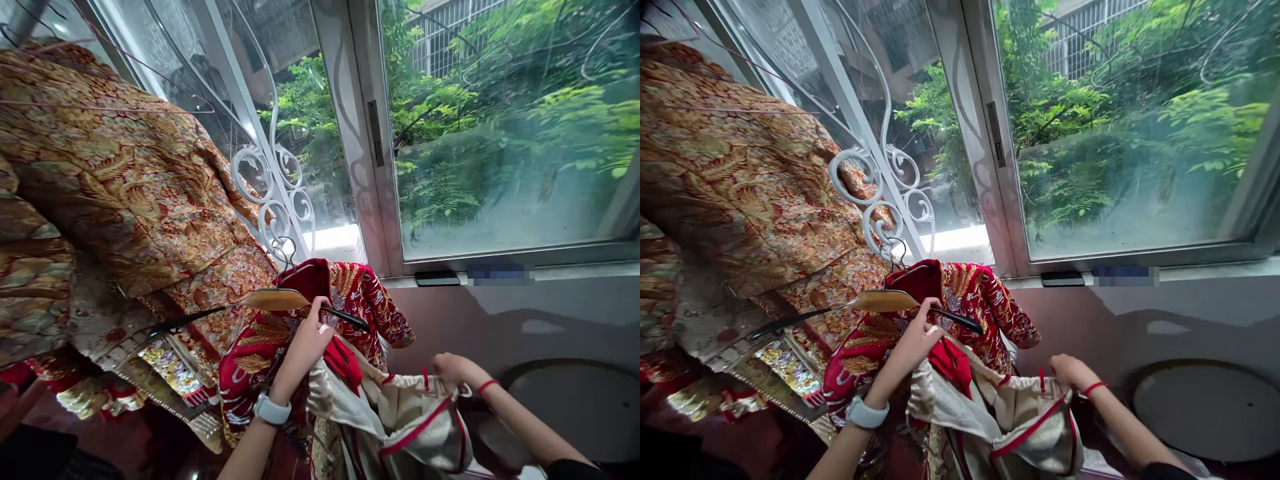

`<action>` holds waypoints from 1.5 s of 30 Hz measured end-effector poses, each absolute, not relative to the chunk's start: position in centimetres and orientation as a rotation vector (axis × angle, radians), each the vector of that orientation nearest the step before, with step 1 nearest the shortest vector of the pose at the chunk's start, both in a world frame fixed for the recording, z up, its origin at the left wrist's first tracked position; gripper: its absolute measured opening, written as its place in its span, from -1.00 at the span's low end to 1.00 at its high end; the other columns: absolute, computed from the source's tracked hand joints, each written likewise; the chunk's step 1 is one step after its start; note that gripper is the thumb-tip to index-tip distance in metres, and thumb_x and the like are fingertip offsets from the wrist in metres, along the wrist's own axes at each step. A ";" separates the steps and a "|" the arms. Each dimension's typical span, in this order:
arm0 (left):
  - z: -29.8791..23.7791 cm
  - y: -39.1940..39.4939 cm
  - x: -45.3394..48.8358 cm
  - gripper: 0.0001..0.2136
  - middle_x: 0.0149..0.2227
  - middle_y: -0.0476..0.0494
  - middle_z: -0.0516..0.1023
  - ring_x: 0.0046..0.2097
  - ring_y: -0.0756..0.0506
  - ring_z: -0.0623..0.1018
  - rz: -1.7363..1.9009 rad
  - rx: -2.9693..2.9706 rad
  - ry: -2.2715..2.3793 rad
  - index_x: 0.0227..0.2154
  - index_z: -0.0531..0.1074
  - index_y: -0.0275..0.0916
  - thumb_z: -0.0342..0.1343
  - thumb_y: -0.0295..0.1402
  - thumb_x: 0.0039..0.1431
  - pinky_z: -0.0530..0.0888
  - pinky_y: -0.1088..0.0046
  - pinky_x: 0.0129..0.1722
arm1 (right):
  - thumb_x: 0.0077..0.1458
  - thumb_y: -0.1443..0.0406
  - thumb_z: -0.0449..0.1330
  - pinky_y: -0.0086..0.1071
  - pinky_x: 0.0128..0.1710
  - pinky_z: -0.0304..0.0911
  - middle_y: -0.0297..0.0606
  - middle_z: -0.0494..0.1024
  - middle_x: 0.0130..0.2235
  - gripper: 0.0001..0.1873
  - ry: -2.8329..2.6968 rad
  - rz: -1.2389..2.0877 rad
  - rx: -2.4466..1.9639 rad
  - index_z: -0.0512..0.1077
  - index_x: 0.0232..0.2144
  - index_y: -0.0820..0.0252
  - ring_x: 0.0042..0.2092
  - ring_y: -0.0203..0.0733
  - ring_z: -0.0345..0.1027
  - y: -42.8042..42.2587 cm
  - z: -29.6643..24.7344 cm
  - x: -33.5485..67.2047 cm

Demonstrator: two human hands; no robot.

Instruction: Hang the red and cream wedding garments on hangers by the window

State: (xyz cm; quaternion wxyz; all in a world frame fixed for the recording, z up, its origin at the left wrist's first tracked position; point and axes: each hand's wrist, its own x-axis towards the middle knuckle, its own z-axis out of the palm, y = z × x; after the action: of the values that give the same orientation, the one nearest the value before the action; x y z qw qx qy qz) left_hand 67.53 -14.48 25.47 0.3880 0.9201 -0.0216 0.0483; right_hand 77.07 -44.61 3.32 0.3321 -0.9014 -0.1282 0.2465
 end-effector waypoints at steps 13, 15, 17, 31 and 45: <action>25.6 -13.2 66.8 -0.74 -0.54 0.18 0.19 -0.48 -0.01 0.30 0.140 2.403 -0.061 -0.18 0.15 -0.15 0.03 -0.41 0.04 0.21 0.50 -0.40 | -0.16 0.35 0.10 -0.22 -0.18 0.32 -0.27 0.49 -0.39 -0.93 -0.296 0.502 -2.083 0.28 -0.51 0.10 -0.23 -0.03 0.42 -40.6 0.3 72.2; 25.9 -12.9 66.8 -0.75 -0.54 0.17 0.22 -0.47 -0.01 0.30 0.136 2.410 -0.070 -0.19 0.20 -0.17 0.03 -0.41 0.03 0.21 0.49 -0.41 | -0.17 0.34 0.09 -0.30 -0.16 0.31 -0.28 0.47 -0.31 -0.83 -0.372 0.384 -1.876 0.28 -0.39 0.12 -0.19 -0.10 0.39 -39.4 4.3 73.6; 26.5 -12.9 66.7 -0.77 -0.54 0.15 0.24 -0.48 -0.02 0.31 0.121 2.426 -0.095 -0.19 0.26 -0.19 0.01 -0.41 0.04 0.23 0.48 -0.42 | -0.13 0.30 0.07 -0.36 -0.22 0.29 -0.31 0.42 -0.29 -0.77 -0.414 0.263 -1.728 0.24 -0.30 0.11 -0.24 -0.18 0.34 -37.9 8.7 74.7; 28.9 -14.0 67.0 -0.80 -0.39 -0.12 0.57 -0.31 -0.12 0.50 0.234 2.528 -0.228 -0.41 0.55 -0.28 0.01 -0.45 -0.01 0.37 0.39 -0.23 | -0.06 0.32 -0.04 -0.43 -0.40 0.10 -0.28 0.46 -0.32 -0.63 -0.492 -0.035 -1.730 0.45 -0.22 0.21 -0.38 -0.25 0.21 -35.9 25.4 72.0; 27.3 -17.6 69.3 -0.89 -0.60 0.05 0.35 -0.51 0.02 0.25 0.410 2.141 -0.184 -0.58 0.42 -0.28 0.07 -0.37 -0.05 0.16 0.50 -0.49 | 0.06 0.22 0.03 -0.40 -0.40 0.10 -0.39 0.35 -0.44 -0.83 -0.572 0.027 -1.640 0.28 -0.29 0.17 -0.42 -0.27 0.19 -33.8 24.8 69.6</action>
State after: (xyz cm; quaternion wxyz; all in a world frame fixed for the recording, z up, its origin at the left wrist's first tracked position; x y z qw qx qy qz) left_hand 69.32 -17.60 27.25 0.4591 0.8695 -0.0747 0.1664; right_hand 69.58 -33.76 24.79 0.6461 -0.7206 -0.2514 0.0117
